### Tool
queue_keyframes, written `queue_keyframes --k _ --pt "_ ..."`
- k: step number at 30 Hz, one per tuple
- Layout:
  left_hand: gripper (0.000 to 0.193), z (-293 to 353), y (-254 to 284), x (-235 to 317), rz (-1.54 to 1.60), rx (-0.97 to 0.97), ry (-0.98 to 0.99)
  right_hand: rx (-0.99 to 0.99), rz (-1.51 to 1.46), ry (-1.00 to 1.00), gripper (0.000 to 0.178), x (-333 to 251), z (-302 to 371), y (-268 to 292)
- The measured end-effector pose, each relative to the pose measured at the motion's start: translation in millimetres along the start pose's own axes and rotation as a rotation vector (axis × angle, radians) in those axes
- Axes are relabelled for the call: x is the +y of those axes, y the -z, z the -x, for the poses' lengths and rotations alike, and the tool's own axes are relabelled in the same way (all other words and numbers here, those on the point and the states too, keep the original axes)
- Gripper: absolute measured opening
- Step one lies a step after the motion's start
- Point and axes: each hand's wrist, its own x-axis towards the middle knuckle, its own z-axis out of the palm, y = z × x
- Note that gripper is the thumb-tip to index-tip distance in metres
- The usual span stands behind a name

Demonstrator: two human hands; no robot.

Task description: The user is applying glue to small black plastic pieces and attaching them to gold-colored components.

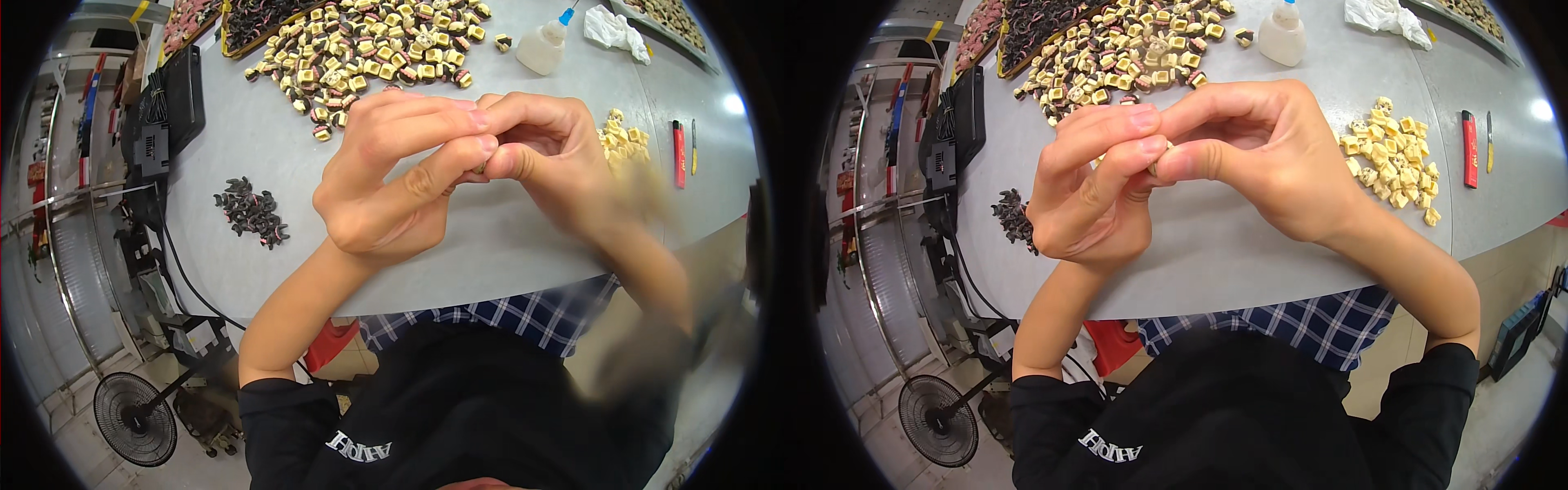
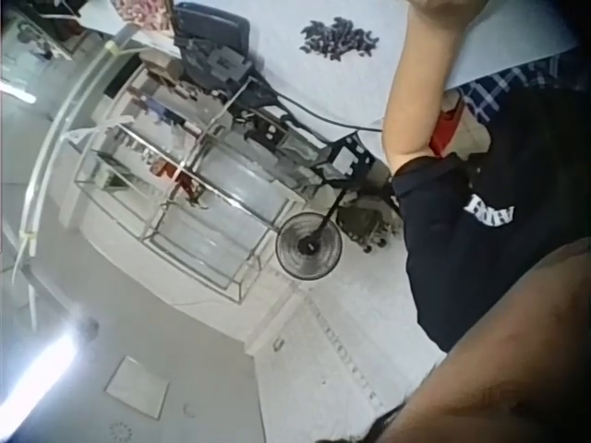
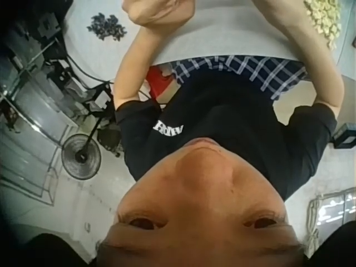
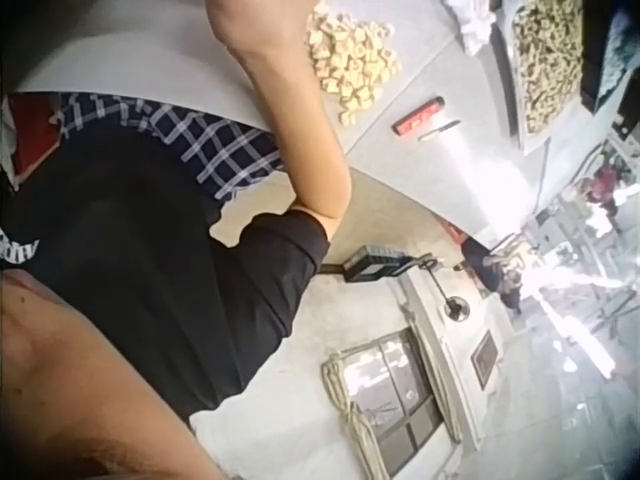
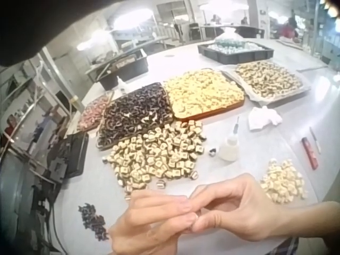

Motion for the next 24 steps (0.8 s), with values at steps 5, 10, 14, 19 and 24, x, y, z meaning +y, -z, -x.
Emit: queue_keyframes --k 5,10,14,19,24 --pt "0.029 -1.2 2.6 0.6 -0.041 -0.006 -0.024 0.014 -0.001 -0.007 0.02 -0.1 -2.0 -3.4" --pt "0.027 -5.4 9.8 1.5 -0.125 -0.059 0.241 0.158 0.217 -0.076 0.019 -5.8 -12.5 -7.3" --pt "0.023 -13.5 29.9 -1.4 -0.16 -0.117 0.44 0.296 0.809 0.303 0.017 -11.9 -6.4 -14.0" --pt "0.018 -27.5 64.2 -14.4 -0.312 -0.028 0.654 0.62 0.891 0.746 0.019 -19.1 -11.1 5.2" --pt "0.013 -24.3 84.9 -23.4 -0.264 0.086 0.839 0.771 0.729 0.647 0.022 -24.9 -15.0 17.2"
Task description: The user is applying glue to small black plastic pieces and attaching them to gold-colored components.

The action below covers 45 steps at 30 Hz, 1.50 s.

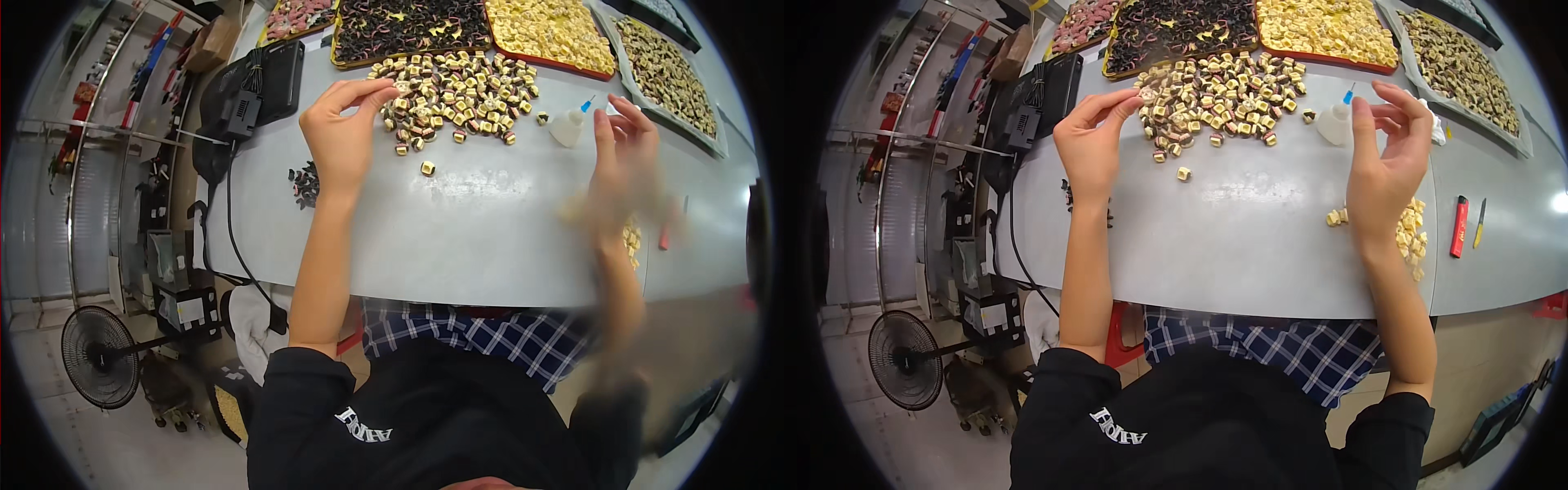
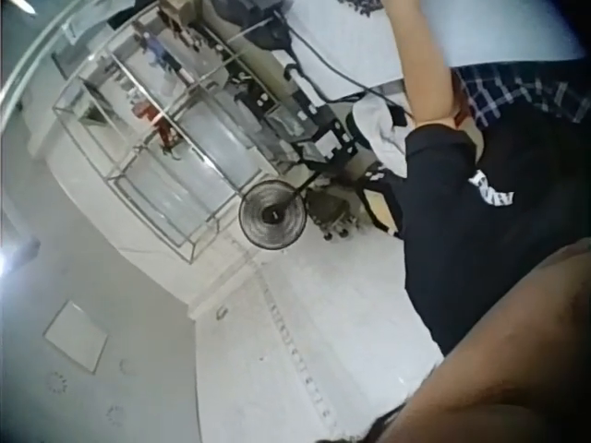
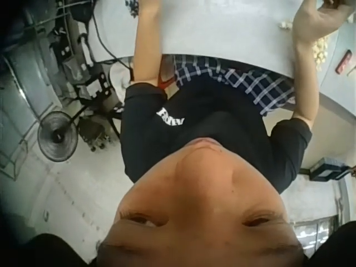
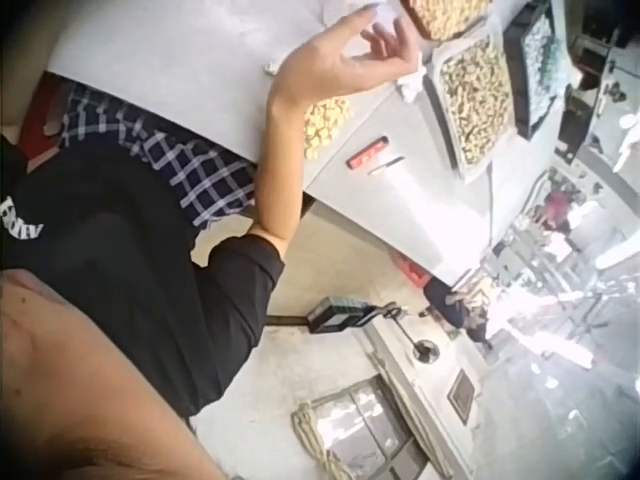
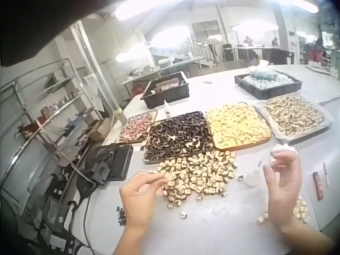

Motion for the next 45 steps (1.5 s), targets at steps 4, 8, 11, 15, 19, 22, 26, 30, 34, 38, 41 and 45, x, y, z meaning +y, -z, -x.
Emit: queue_keyframes --k 4,8,11,15,19,22,26,30,34,38,41,45 --pt "0.011 -4.0 -9.2 -10.1 -0.083 0.002 -0.04 -0.045 -0.008 0.017 0.019 4.1 -2.4 -0.5" --pt "0.011 -4.9 -12.9 -15.9 -0.102 0.022 -0.007 -0.063 0.022 0.005 0.018 4.6 -5.4 3.1" --pt "0.01 -6.9 -10.7 -16.7 -0.022 0.054 0.02 0.021 0.041 0.007 0.021 13.9 -6.4 4.1" --pt "0.011 -17.0 16.3 -16.1 0.035 0.173 0.002 -0.019 0.122 -0.016 0.028 12.9 -7.4 2.4" --pt "0.014 -28.8 67.6 -9.3 -0.011 0.331 -0.057 -0.187 0.305 -0.041 0.034 13.3 -4.6 0.6" --pt "0.019 -21.6 101.6 -13.5 -0.288 0.167 0.138 -0.295 0.427 -0.035 0.036 22.2 -3.2 4.0" --pt "0.019 3.0 132.7 -43.1 -0.453 -0.184 0.268 -0.442 0.487 -0.103 0.035 22.8 -1.9 1.6" --pt "0.017 22.4 141.6 -44.3 -0.522 -0.277 0.424 -0.543 0.406 -0.285 0.029 23.4 -3.2 3.2" --pt "0.013 25.6 136.4 -42.9 -0.47 -0.271 0.464 -0.5 0.323 -0.296 0.027 28.3 -2.0 2.9" --pt "0.015 26.7 130.7 -43.3 -0.493 -0.305 0.398 -0.421 0.145 -0.271 0.028 23.8 -3.5 -1.3" --pt "0.015 28.6 120.9 -29.9 0.084 -0.101 0.272 -0.373 -0.03 -0.196 0.032 21.9 -7.4 -1.7" --pt "0.019 25.9 111.2 -3.9 0.492 -0.016 0.162 -0.43 -0.176 -0.162 0.039 9.9 -12.3 0.0"
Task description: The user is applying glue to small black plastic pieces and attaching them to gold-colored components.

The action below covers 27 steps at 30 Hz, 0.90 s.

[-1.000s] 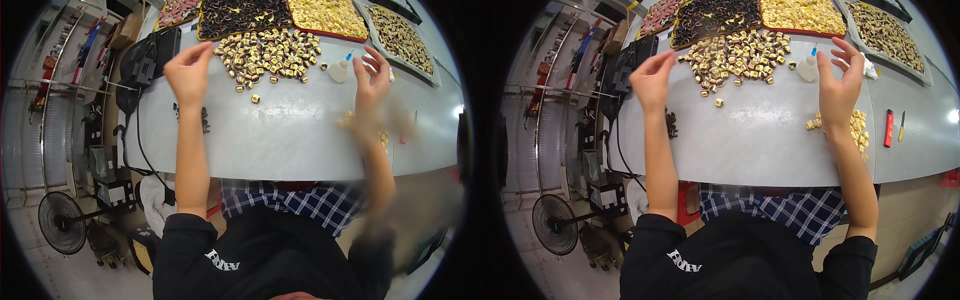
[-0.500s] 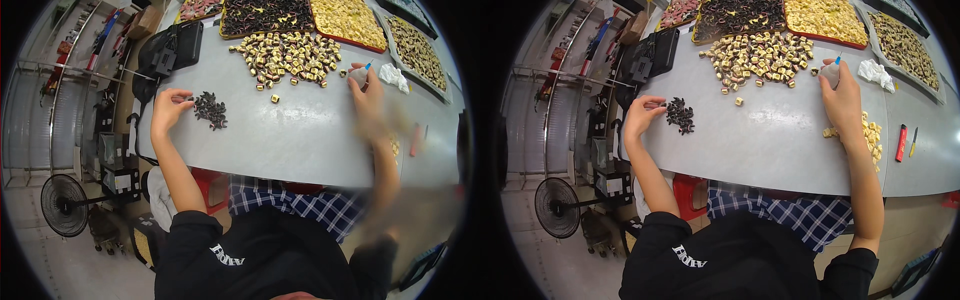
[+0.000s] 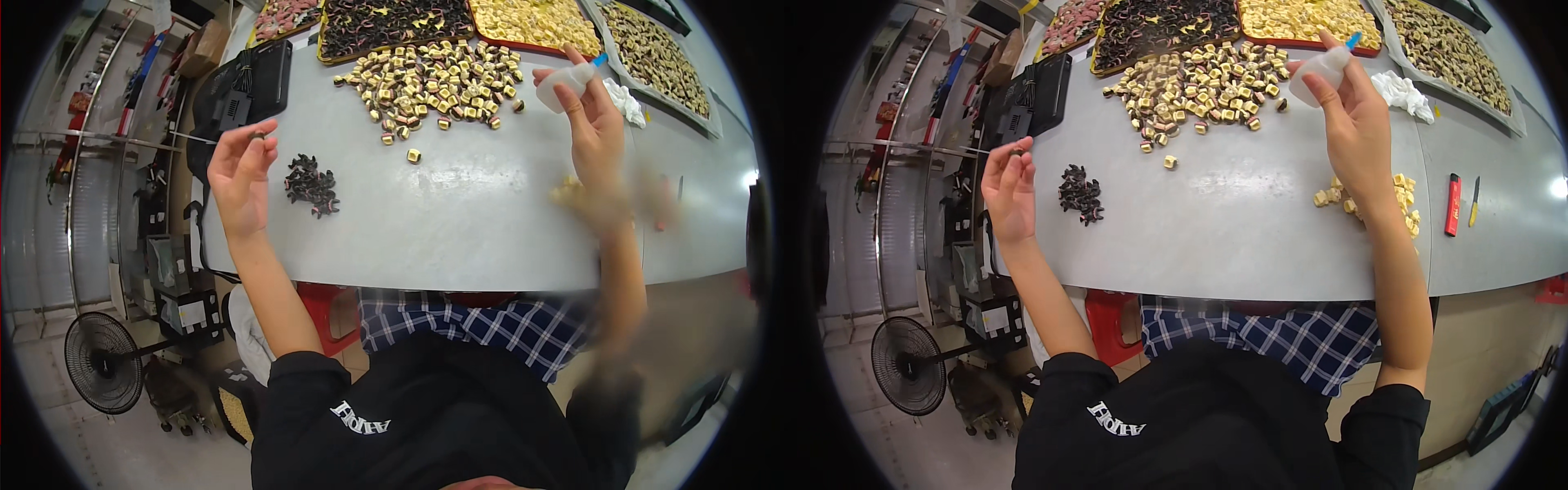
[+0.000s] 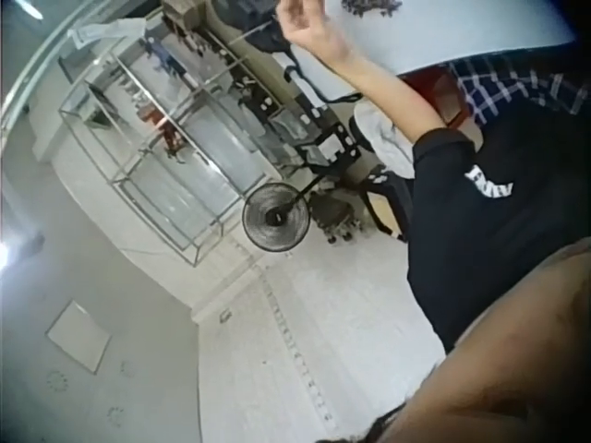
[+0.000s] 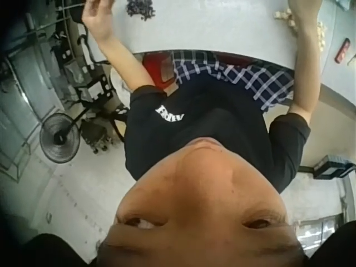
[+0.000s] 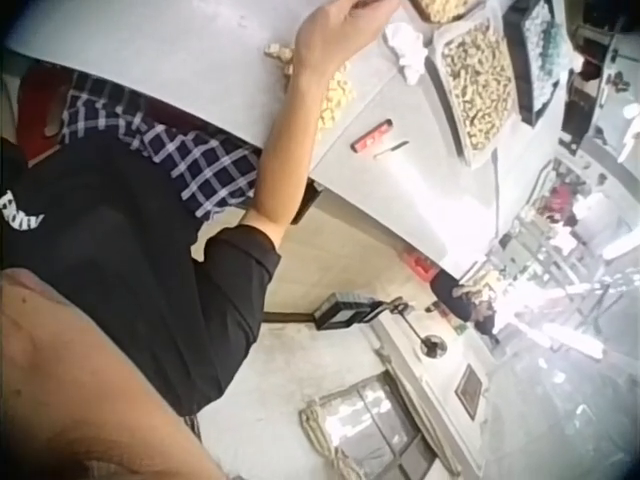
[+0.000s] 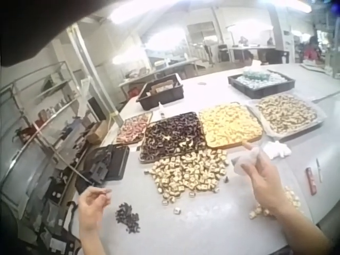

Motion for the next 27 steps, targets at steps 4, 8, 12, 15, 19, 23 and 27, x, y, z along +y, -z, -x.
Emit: queue_keyframes --k 4,8,12,15,19,23,27 --pt "0.022 -4.2 -64.7 -7.1 0.32 -0.238 0.066 -0.059 -0.128 -0.096 0.04 -8.3 -2.6 1.3" --pt "0.023 10.2 -140.0 -26.0 0.325 -0.49 0.475 -0.063 -0.29 -0.143 0.041 -17.7 -1.8 8.5" --pt "0.024 22.6 -162.9 -43.9 0.375 -0.58 0.614 -0.044 -0.377 -0.233 0.041 -16.6 -2.1 11.8" --pt "0.024 28.0 -164.4 -49.4 0.416 -0.595 0.691 -0.076 -0.514 -0.251 0.038 -21.7 -1.9 9.3" --pt "0.025 31.1 -162.4 -51.9 0.432 -0.568 0.759 -0.134 -0.575 -0.335 0.037 -25.5 1.3 12.9" --pt "0.027 32.2 -157.8 -55.2 0.412 -0.551 0.743 -0.178 -0.615 -0.291 0.033 -16.7 0.9 15.5" --pt "0.031 35.5 -156.1 -59.9 0.462 -0.511 0.748 0.104 -0.476 -0.369 0.047 -14.9 8.1 4.1"
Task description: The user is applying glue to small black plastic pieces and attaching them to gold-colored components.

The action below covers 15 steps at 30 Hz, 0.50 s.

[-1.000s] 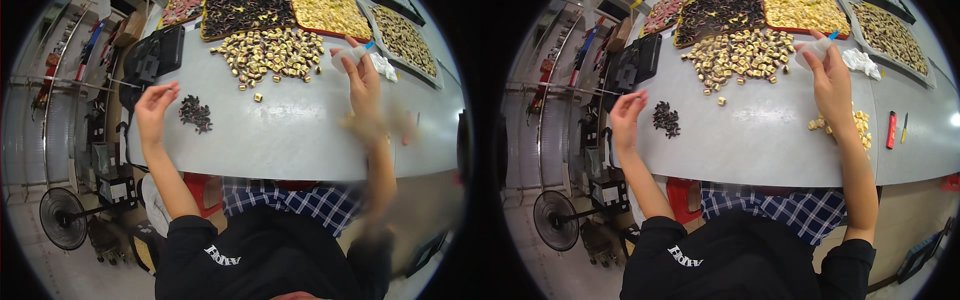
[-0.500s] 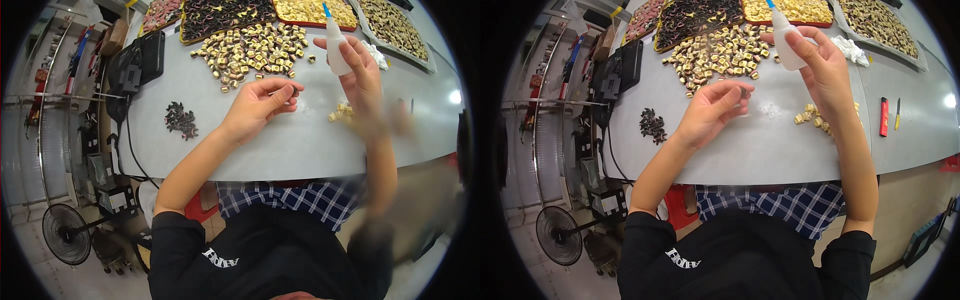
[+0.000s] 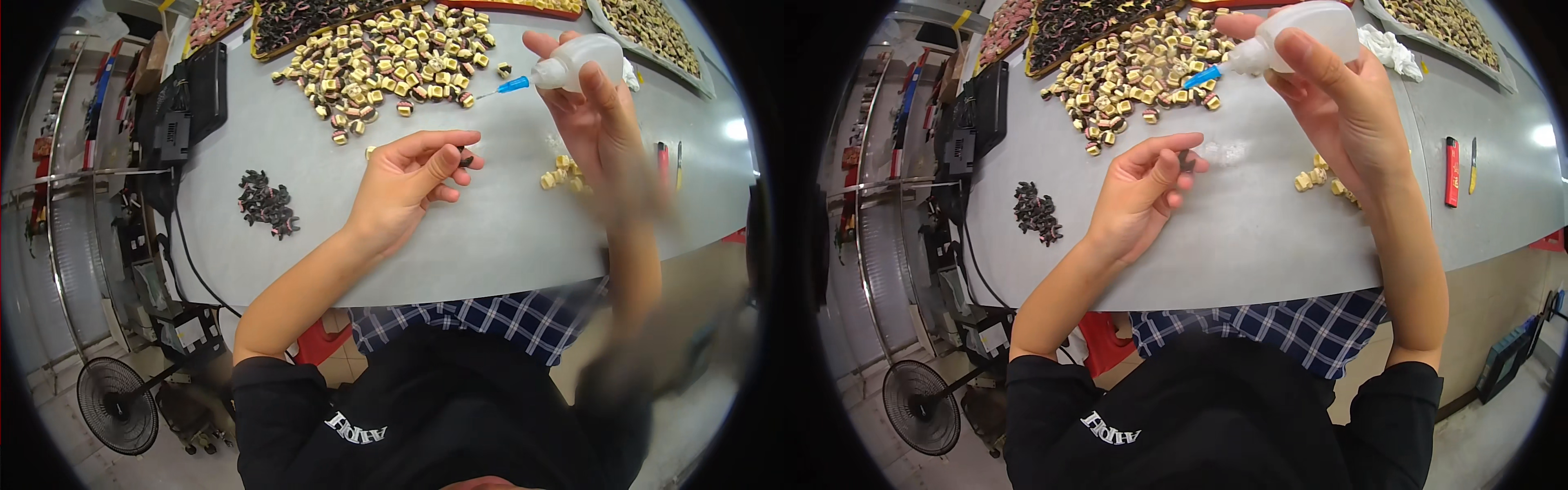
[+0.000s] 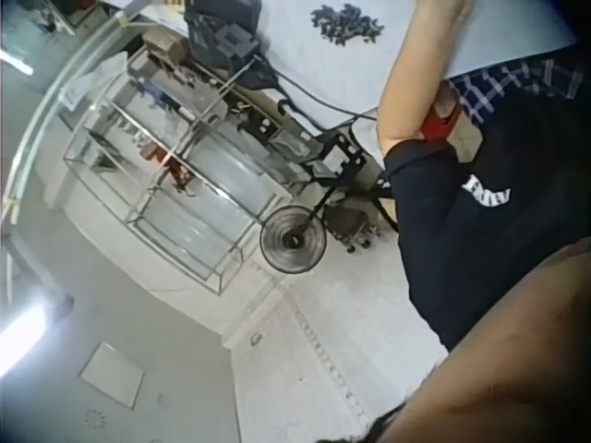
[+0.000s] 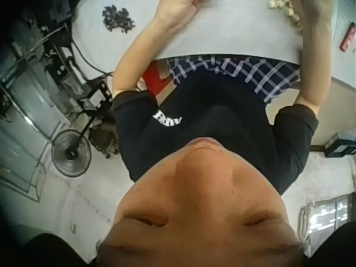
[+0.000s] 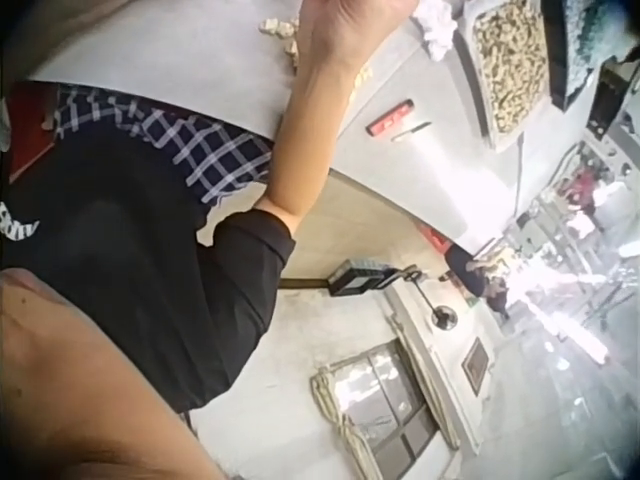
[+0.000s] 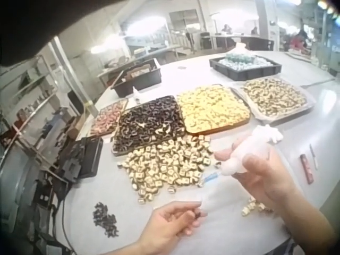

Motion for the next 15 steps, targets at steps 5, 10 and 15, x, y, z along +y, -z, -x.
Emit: queue_keyframes --k 5,10,15 --pt "0.037 1.1 -7.9 3.3 0.032 0.02 0.066 -0.049 0.007 -0.017 0.048 0.1 2.4 4.6" --pt "0.038 1.3 -5.5 -4.3 -0.144 -0.018 -0.066 -0.31 0.071 -0.016 0.048 -7.1 5.5 -4.4" --pt "0.038 -0.4 -8.0 -5.5 -0.234 -0.04 -0.173 -0.177 -0.166 -0.035 0.04 -3.1 18.5 -21.3"
